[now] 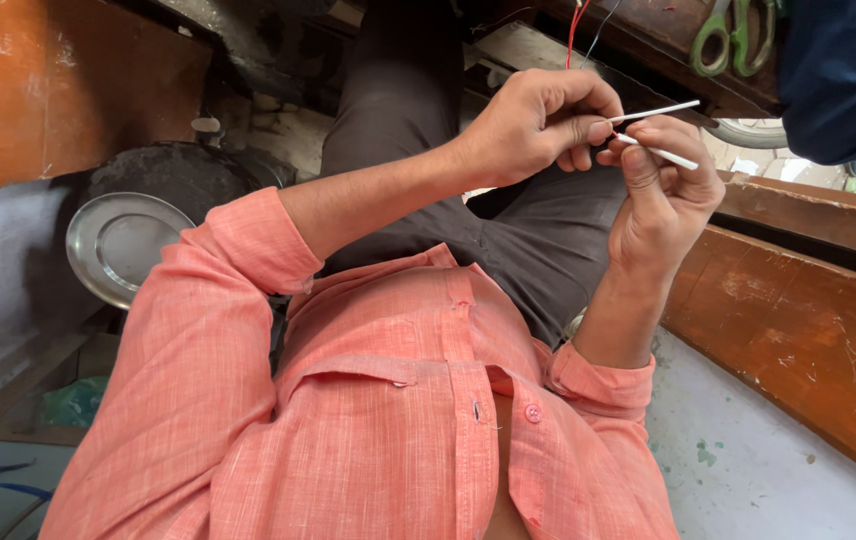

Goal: The person sits on the floor and works on a motor stator, stripping red wires and inserting white plastic tubes over them. They use scissors to cut the tubes and continue preparing the wires for connection.

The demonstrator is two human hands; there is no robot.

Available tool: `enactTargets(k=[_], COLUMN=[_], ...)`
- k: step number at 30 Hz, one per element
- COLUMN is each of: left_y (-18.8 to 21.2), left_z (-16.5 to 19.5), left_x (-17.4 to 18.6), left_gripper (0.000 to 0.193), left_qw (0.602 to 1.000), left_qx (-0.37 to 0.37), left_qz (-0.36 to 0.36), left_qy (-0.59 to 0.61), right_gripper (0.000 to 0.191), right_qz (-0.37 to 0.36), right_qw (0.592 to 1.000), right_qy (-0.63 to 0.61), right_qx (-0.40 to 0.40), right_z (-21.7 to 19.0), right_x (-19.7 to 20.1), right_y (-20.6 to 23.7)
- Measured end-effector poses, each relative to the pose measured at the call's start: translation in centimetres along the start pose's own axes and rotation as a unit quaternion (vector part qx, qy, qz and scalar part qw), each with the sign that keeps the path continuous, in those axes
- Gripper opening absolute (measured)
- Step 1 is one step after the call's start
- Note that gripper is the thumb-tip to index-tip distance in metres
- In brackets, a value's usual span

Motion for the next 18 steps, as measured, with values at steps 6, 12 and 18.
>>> enactTargets(k=[6,12,18], left_y=[0.3,0.4,0.4], left_z=[0.5,0.6,0.4], left_x=[-0.4,-0.5,-0.7], left_gripper=[0.009,0.009,0.012], left_qw=[0.991,0.99,0.992], left_qx=[-0.085,-0.09,-0.089], left_qz=[0.03,0.036,0.04], left_qy=[-0.103,-0.101,-0.076], right_gripper=[0.02,0.022,0.022], right_qz=[0.111,0.133,0.166], right_qw=[0.993,0.987,0.983], right_qy=[0.019,-0.046,-0.019], right_qx=[-0.022,-0.076,-0.075], right_z=[0.3,1.1,1.9], right_x=[-0.4,0.2,0.4], right_y=[0.2,0.3,0.4])
Point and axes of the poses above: each hand's wrist, its own y-axis away from the middle knuckle, its own x-axis out of the back of the hand, z = x × y, the point moved 3 cm from there along -y, towards the middle knuckle, and after that the axes turned 3 degrees about -x, right-handed, at the moved point
